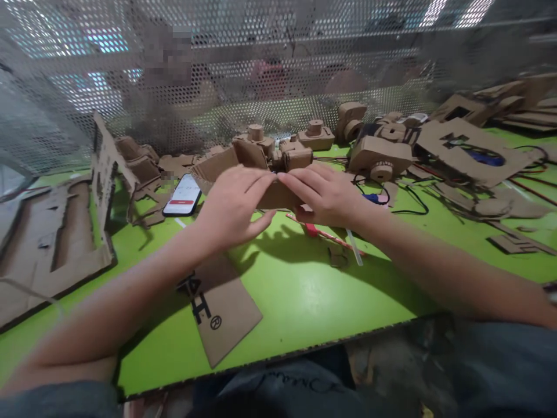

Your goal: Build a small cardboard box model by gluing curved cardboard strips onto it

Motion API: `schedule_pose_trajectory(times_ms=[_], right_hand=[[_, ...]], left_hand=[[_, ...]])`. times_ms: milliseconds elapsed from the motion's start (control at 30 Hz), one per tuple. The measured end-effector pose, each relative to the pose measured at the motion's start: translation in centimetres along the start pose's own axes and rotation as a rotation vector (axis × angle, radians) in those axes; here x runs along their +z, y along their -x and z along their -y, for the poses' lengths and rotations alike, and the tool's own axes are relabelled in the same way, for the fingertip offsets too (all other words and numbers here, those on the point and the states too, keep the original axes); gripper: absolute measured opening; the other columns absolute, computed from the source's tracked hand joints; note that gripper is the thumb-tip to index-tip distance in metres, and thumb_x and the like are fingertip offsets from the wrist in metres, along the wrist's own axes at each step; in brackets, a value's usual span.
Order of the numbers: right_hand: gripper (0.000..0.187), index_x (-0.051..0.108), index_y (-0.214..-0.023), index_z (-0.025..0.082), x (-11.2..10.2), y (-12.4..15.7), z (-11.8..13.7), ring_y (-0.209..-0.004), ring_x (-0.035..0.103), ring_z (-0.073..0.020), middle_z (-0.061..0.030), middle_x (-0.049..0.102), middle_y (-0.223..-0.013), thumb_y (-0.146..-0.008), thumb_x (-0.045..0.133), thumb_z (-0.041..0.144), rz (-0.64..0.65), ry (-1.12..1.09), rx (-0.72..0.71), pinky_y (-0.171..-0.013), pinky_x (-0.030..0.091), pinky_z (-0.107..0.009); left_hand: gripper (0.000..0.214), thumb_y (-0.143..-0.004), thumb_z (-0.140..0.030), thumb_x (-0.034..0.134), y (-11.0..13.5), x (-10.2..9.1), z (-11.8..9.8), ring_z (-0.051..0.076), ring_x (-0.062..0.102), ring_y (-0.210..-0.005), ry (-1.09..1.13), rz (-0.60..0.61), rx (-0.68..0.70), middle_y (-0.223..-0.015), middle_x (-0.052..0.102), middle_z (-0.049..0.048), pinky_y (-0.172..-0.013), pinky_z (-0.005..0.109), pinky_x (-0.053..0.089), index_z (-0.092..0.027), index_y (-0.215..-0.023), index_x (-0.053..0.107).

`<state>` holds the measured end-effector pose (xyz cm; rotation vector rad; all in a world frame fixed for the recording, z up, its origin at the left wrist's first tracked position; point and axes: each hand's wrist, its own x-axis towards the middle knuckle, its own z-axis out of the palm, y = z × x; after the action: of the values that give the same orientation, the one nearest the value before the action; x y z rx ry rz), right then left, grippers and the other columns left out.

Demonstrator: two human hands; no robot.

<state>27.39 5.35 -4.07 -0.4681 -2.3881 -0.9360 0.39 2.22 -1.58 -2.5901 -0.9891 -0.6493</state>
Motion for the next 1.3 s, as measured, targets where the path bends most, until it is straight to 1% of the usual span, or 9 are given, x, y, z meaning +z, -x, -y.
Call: schedule_pose_trajectory(times_ms=[67, 167, 300, 467, 733, 867, 933, 1033, 1300], right_hand=[[0.076, 0.027, -0.169, 0.007, 0.6, -0.3, 0.2, -0.107, 0.066, -0.031, -0.0202, 0.072, -0.132, -0.099, 0.054, 0.021, -0.011, -0.048, -0.035, -0.087, 0.058, -0.047], [0.087, 0.01, -0.175, 0.008, 1.1, -0.4, 0.5, -0.112, 0.065, -0.0309, -0.0206, 0.07, -0.139, -0.099, 0.051, 0.016, -0.032, -0.108, -0.056, -0.089, 0.056, -0.047], [0.09, 0.011, -0.176, 0.01, 1.1, -0.2, 1.1, -0.119, 0.065, -0.0323, -0.0223, 0.067, -0.147, -0.099, 0.056, 0.021, -0.028, -0.148, -0.044, -0.095, 0.055, -0.05], [0.09, 0.021, -0.172, 0.01, 1.0, -0.4, 1.9, -0.126, 0.066, -0.0325, -0.0222, 0.066, -0.149, -0.092, 0.059, 0.021, -0.057, -0.269, -0.007, -0.101, 0.058, -0.051], [0.082, 0.028, -0.168, 0.019, 0.5, -0.3, 2.5, -0.142, 0.061, -0.0365, -0.0223, 0.06, -0.15, -0.095, 0.065, 0.024, -0.056, -0.418, 0.133, -0.105, 0.062, -0.053], [0.076, 0.034, -0.162, 0.017, 0.2, -0.8, 2.4, -0.137, 0.065, -0.0356, -0.0221, 0.063, -0.144, -0.093, 0.067, 0.024, -0.082, -0.402, 0.129, -0.101, 0.064, -0.051], [0.075, 0.035, -0.162, 0.016, 0.1, -1.1, 2.3, -0.134, 0.065, -0.0348, -0.0216, 0.064, -0.142, -0.094, 0.066, 0.026, -0.116, -0.373, 0.122, -0.102, 0.064, -0.051], [0.077, 0.031, -0.165, 0.018, -0.2, -1.4, 2.0, -0.137, 0.064, -0.0365, -0.0216, 0.062, -0.147, -0.096, 0.064, 0.029, -0.098, -0.351, 0.153, -0.106, 0.061, -0.055], [0.066, 0.043, -0.157, 0.014, -0.5, -1.7, 2.0, -0.131, 0.068, -0.0356, -0.022, 0.067, -0.14, -0.097, 0.061, 0.033, -0.143, -0.279, 0.204, -0.1, 0.063, -0.054]], left_hand=[[0.048, -0.101, -0.039, 0.057, -0.9, -0.4, -1.1, 0.037, 0.077, -0.109, 0.022, 0.096, -0.122, -0.122, 0.081, 0.0207, -0.092, 0.047, 0.061, -0.011, -0.137, 0.068], [0.035, -0.1, -0.037, 0.053, -1.8, -0.9, -1.3, 0.031, 0.077, -0.09, 0.048, 0.207, -0.227, -0.104, 0.083, 0.0147, -0.075, 0.037, 0.053, -0.015, -0.118, 0.075], [0.03, -0.095, -0.037, 0.053, -1.8, -1.4, -1.1, 0.024, 0.068, -0.075, 0.202, 0.252, -0.235, -0.088, 0.08, 0.0091, -0.066, 0.034, 0.042, -0.018, -0.099, 0.075], [0.029, -0.087, -0.036, 0.052, -1.1, -1.4, -1.4, 0.019, 0.06, -0.068, 0.377, 0.239, -0.299, -0.081, 0.075, 0.0056, -0.065, 0.033, 0.039, -0.018, -0.097, 0.073], [0.027, -0.084, -0.046, 0.055, -1.2, -2.5, -0.7, 0.016, 0.051, -0.061, 0.391, 0.246, -0.355, -0.065, 0.059, -0.0001, -0.059, 0.032, 0.033, -0.021, -0.074, 0.055], [0.026, -0.087, -0.045, 0.06, -0.7, -2.3, -0.8, 0.021, 0.061, -0.07, 0.3, 0.214, -0.285, -0.079, 0.07, 0.0032, -0.066, 0.033, 0.042, -0.021, -0.092, 0.067], [0.042, -0.085, -0.045, 0.067, -0.1, -1.7, -1.3, 0.029, 0.069, -0.091, 0.17, 0.113, -0.212, -0.102, 0.076, 0.0093, -0.083, 0.041, 0.052, -0.02, -0.118, 0.071], [0.067, -0.085, -0.045, 0.073, 0.5, -0.8, -1.9, 0.039, 0.066, -0.12, 0.002, -0.074, -0.156, -0.131, 0.072, 0.0164, -0.11, 0.057, 0.049, -0.021, -0.147, 0.059], [0.073, -0.096, -0.045, 0.065, 0.8, 0.9, -0.8, 0.043, 0.061, -0.136, 0.004, -0.141, -0.075, -0.149, 0.065, 0.0201, -0.121, 0.061, 0.043, -0.02, -0.162, 0.045]])
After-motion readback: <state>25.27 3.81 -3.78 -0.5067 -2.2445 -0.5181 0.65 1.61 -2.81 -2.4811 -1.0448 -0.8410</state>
